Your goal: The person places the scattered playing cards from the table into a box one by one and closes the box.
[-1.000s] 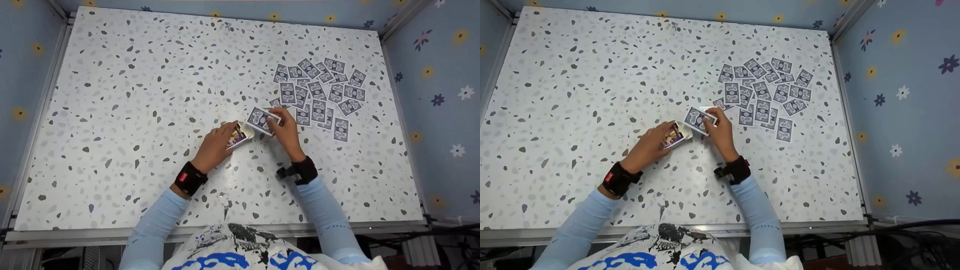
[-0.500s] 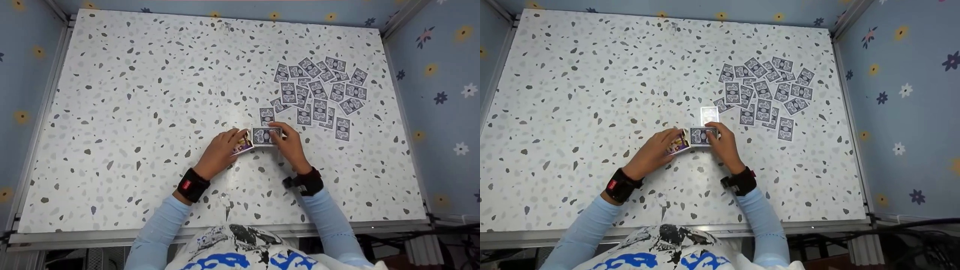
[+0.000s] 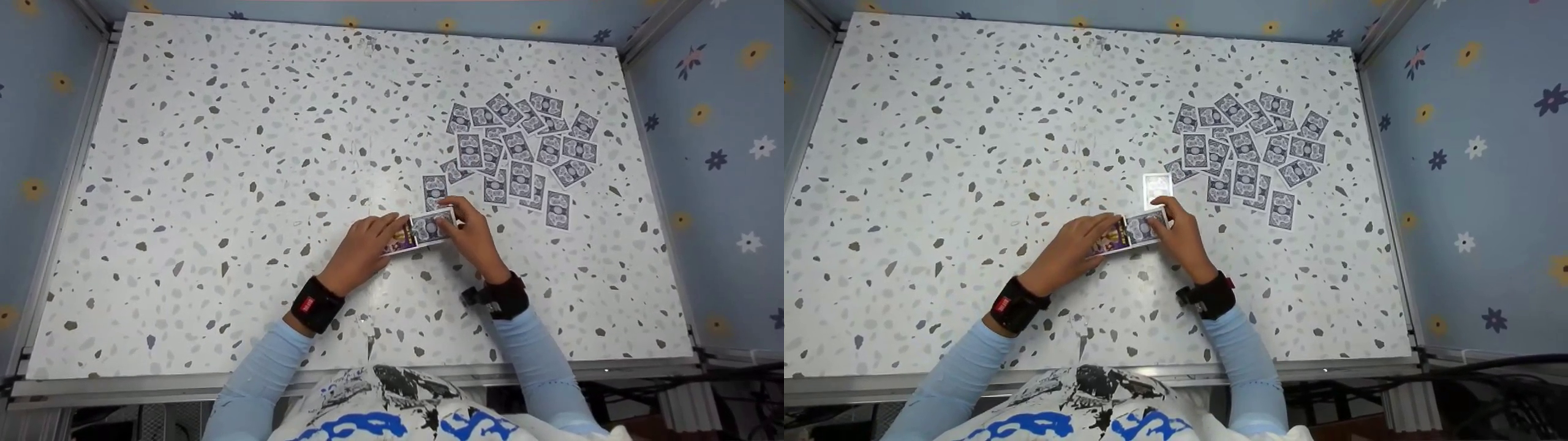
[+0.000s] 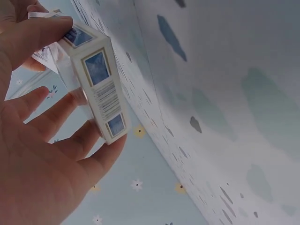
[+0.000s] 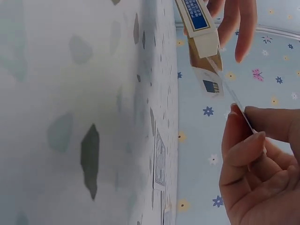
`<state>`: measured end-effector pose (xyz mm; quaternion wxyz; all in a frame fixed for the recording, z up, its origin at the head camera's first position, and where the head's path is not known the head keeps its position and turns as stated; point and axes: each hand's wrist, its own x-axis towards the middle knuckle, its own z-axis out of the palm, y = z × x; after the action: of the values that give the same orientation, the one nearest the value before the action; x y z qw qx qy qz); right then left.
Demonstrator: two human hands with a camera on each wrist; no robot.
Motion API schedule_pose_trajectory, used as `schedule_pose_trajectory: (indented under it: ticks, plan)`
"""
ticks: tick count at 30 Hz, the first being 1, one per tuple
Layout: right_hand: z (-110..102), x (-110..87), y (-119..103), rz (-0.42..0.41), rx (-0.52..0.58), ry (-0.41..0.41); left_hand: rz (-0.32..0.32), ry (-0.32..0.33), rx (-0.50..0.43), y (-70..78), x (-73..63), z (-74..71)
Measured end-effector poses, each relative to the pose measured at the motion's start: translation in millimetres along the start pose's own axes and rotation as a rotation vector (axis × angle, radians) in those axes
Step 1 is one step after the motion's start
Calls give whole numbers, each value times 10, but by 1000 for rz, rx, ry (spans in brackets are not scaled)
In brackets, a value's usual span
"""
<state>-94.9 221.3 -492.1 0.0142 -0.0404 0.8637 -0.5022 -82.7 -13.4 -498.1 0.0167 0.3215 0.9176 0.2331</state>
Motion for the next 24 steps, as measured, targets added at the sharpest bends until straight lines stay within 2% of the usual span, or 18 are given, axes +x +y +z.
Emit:
schedule_pose_trajectory:
  ticks: [6,9,20,24]
  plan:
    - [50,-8,-7,58,31,-29,12,30,11,8,-15,17]
    - [64,-5,-6,56,21,-26,1,40,24,5,-19,35]
    - [225,13,-70,-29,-109,13,-23,39,26,43,-5,89]
    - [282,-10,-105,-77,-217,28,-29,39,45,56,-12,99]
